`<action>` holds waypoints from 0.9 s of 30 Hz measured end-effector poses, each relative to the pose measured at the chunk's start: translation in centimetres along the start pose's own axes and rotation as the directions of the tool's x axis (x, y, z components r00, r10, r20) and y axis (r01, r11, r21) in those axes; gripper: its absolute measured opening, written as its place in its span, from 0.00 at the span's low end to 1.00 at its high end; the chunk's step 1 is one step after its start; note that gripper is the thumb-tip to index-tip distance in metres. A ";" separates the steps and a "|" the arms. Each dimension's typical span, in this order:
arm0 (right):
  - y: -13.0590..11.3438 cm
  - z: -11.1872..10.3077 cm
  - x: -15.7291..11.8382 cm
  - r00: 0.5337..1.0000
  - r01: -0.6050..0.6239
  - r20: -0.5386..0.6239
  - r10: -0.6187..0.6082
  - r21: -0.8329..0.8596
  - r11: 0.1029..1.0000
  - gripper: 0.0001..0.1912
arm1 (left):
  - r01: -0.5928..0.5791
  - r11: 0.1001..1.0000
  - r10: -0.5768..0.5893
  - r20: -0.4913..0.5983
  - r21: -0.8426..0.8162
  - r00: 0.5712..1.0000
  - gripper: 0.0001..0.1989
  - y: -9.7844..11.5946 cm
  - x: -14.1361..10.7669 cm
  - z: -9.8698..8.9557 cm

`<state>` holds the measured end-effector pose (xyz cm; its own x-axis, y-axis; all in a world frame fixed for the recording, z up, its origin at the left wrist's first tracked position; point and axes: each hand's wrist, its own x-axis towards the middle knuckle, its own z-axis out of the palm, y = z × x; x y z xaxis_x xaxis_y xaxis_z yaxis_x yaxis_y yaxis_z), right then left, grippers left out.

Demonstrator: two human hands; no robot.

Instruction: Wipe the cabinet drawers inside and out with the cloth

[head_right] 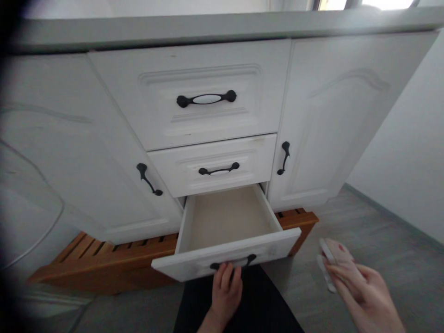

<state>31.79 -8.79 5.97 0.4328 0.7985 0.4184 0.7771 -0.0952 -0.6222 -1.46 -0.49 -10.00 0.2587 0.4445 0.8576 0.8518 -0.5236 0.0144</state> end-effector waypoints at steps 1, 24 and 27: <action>-0.5 0.9 -1.3 0.993 -0.121 0.013 0.120 0.058 0.991 0.18 | -0.015 1.000 0.015 0.033 0.018 0.999 0.22 -0.6 0.9 0.5; -10.7 9.9 4.2 0.924 -0.361 0.140 0.355 0.621 0.696 0.47 | 0.179 0.971 -0.233 0.443 0.160 0.866 0.49 -6.5 11.9 4.4; -11.0 13.5 10.0 0.968 -0.080 -0.192 0.164 0.384 0.920 0.48 | 0.300 0.938 -0.347 0.420 0.175 0.839 0.48 -5.9 7.6 1.5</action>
<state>21.44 8.28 8.06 0.6336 0.6433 0.4298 0.5049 0.0771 -0.8597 -3.83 7.08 -4.41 0.1129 0.8598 0.4981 0.9561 -0.2303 0.1809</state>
